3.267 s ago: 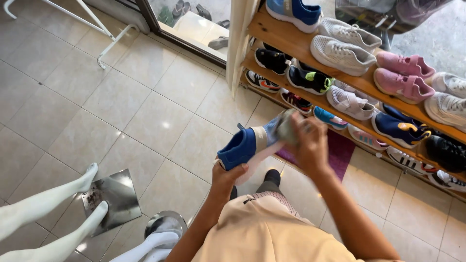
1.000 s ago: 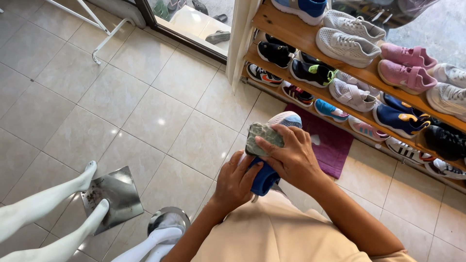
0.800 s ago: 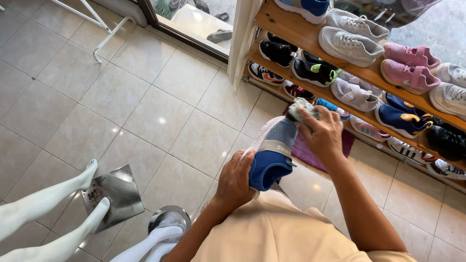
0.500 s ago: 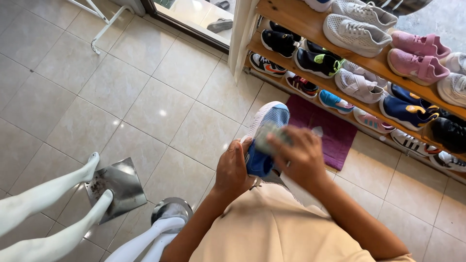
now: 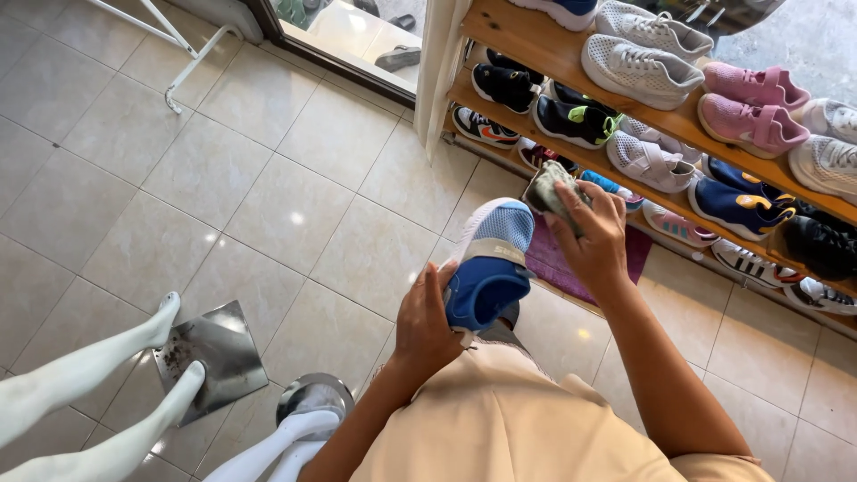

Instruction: Wiping and cleaning various shoes on a display shelf with a cleaning cloth.

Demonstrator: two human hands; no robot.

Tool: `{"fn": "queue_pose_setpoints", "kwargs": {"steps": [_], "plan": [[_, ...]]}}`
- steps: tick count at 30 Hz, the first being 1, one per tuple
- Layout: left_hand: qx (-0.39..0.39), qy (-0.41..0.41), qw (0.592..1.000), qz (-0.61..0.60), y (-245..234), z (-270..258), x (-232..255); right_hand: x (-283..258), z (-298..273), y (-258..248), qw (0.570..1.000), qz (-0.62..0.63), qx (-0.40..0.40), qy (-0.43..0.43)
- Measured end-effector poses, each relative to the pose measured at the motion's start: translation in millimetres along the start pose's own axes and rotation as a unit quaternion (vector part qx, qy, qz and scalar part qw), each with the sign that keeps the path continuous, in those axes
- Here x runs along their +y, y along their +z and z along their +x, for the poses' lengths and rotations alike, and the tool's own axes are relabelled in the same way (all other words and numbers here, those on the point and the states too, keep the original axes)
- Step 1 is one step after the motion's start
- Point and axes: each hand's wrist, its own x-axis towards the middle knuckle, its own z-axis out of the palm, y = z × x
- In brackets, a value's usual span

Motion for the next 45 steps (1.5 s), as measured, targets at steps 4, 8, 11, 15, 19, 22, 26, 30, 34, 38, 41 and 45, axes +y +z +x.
{"fn": "queue_pose_setpoints", "kwargs": {"steps": [4,8,11,15,19,22,26,30,34,38,41,45], "plan": [[0.024,-0.089,0.993,-0.073,-1.5,0.6,1.4,11.8,-62.9,64.1,0.944,0.290,-0.031,0.154],[0.080,-0.154,0.984,-0.041,7.8,-0.2,-3.0,-71.6,-80.0,50.8,0.873,0.381,-0.093,0.290],[0.106,-0.231,0.960,-0.117,16.6,-3.7,-4.5,-66.0,-69.9,37.2,0.840,0.444,-0.092,0.298],[0.130,-0.298,0.926,-0.191,31.8,5.6,0.6,-52.6,-47.7,42.1,0.841,0.461,-0.021,0.282],[0.130,-0.310,0.919,-0.206,39.4,21.6,4.1,-93.1,-68.4,44.7,0.898,0.386,-0.053,0.205],[0.168,-0.306,0.904,-0.248,36.5,39.1,6.0,-91.7,-64.1,22.1,0.913,0.396,-0.048,0.083],[0.159,-0.442,0.785,-0.403,45.2,48.1,6.3,-47.6,-46.2,33.9,0.964,0.261,0.024,0.044],[0.170,-0.365,0.758,-0.513,84.2,41.9,-11.2,-48.1,-26.9,4.1,0.972,0.231,-0.038,0.012],[0.169,-0.451,0.719,-0.501,83.8,72.2,-2.6,-18.8,-17.2,-9.8,0.953,0.278,-0.088,-0.086],[0.184,-0.385,0.766,-0.481,131.0,75.1,-10.9,13.4,21.5,-3.1,0.978,0.210,-0.023,0.001],[0.184,-0.358,0.785,-0.471,155.3,79.2,-13.6,21.0,29.0,-11.0,0.980,0.189,-0.041,-0.050],[0.192,-0.436,0.702,-0.529,162.8,90.5,-20.3,43.6,28.0,-41.2,0.929,0.292,-0.189,-0.126]]}}
